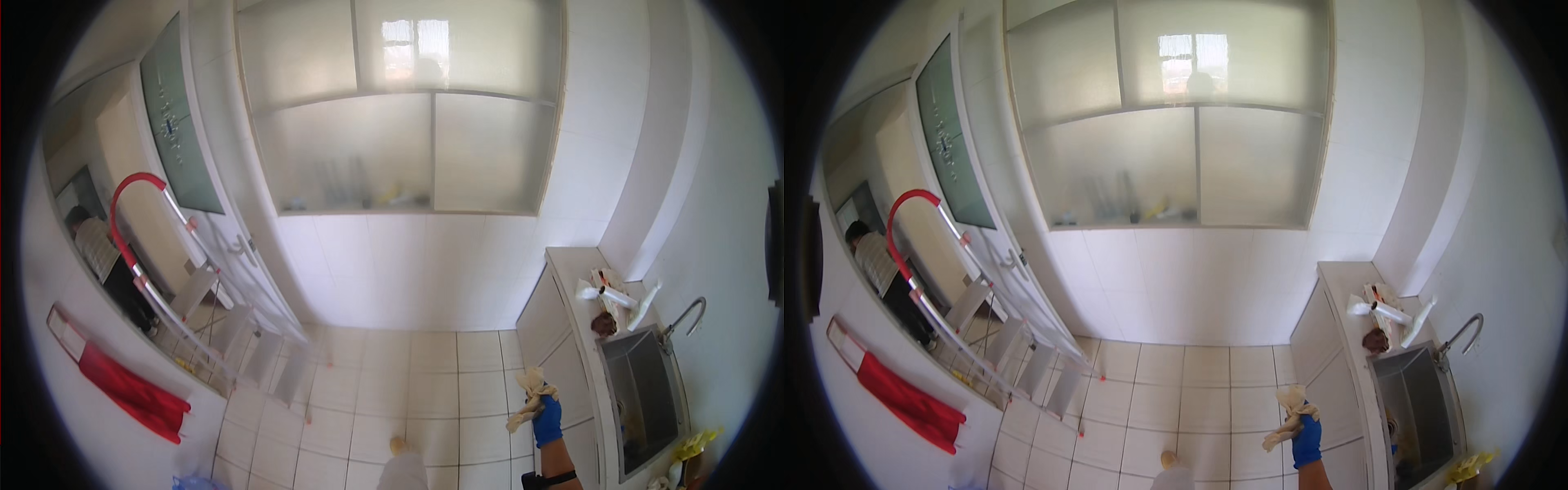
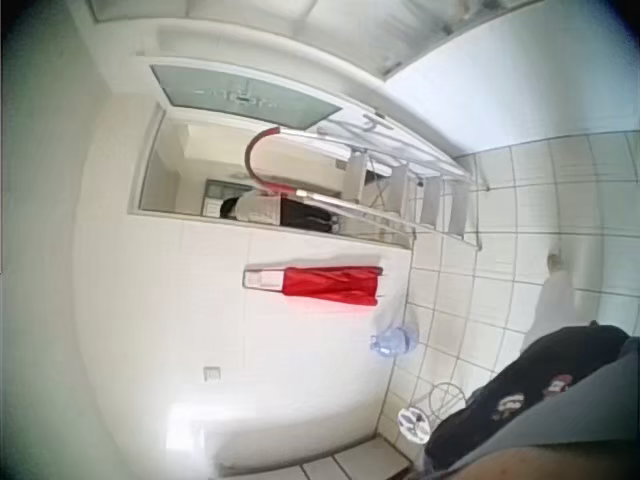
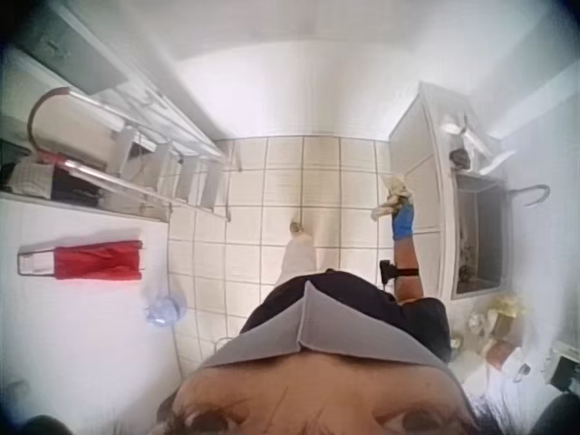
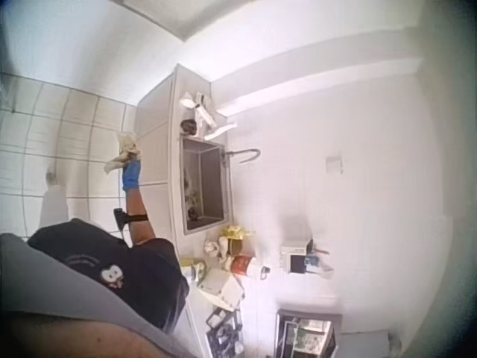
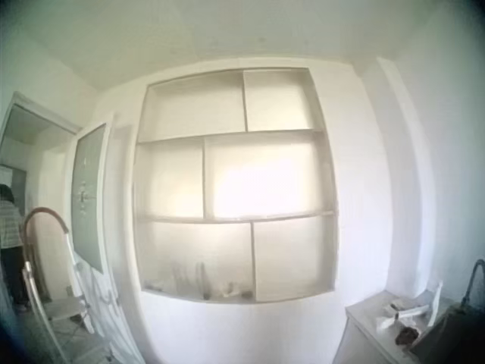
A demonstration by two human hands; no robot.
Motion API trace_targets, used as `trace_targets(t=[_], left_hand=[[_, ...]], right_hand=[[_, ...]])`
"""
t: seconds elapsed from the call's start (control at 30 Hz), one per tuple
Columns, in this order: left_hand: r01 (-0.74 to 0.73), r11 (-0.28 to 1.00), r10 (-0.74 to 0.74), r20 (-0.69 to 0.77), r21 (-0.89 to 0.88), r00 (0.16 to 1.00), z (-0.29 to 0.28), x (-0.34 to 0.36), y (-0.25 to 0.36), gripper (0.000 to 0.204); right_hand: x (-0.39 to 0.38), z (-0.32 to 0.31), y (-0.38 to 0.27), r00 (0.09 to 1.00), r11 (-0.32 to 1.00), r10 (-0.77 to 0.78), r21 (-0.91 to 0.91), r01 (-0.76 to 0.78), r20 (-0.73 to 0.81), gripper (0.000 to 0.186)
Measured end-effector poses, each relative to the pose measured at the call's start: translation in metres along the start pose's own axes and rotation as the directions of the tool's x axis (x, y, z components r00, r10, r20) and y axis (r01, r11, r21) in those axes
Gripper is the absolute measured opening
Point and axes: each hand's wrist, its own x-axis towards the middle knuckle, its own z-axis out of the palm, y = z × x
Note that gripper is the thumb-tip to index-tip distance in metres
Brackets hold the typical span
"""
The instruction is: The person wipes tiled walls with a cloth, rinses the cloth and a dark object in a sink, and uses a scraper and a spray bottle to clean the tiles and door frame.
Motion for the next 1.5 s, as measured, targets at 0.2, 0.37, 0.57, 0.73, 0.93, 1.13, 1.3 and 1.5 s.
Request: trace_targets(t=[0.2,0.37,0.57,0.73,0.93,1.13,1.3,1.5], left_hand=[[-0.201,0.954,0.197,-0.042,-0.222,0.98,-0.022,0.102,0.167,0.029],[-0.262,0.887,0.244,-0.096,-0.379,0.965,-0.033,0.128,0.249,0.033],[-0.164,0.922,0.074,-0.256,-0.351,0.964,-0.036,0.138,0.26,0.033],[0.138,0.959,-0.206,-0.274,-0.247,0.939,-0.003,0.137,0.303,0.031],[0.134,0.936,-0.236,-0.298,-0.326,0.925,-0.014,0.139,0.38,0.031],[0.08,0.949,-0.162,-0.252,-0.306,0.954,-0.024,0.188,0.413,0.031],[0.059,0.952,-0.131,-0.226,-0.3,0.965,-0.053,0.227,0.413,0.031],[-0.005,0.959,-0.043,-0.163,-0.284,0.986,-0.088,0.288,0.426,0.032]], right_hand=[[0.113,0.066,-0.001,0.981,0.983,-0.123,-0.153,0.099,-0.153,0.005],[0.257,0.109,-0.022,0.93,0.893,-0.331,-0.265,0.364,0.162,0.004],[0.463,0.215,-0.035,0.713,0.564,-0.675,-0.491,0.664,0.188,0.036],[0.648,0.308,-0.099,0.288,-0.008,-0.882,-0.622,0.783,0.374,0.052],[0.666,0.5,-0.025,0.145,-0.308,-0.821,-0.641,0.703,0.553,0.052],[0.621,0.637,0.156,-0.149,-0.31,-0.237,0.071,0.948,0.96,0.05],[0.635,0.617,0.098,-0.081,-0.141,-0.097,0.067,0.988,0.992,0.044],[0.671,0.531,-0.086,-0.012,-0.395,-0.862,-0.656,0.643,0.507,0.049]])
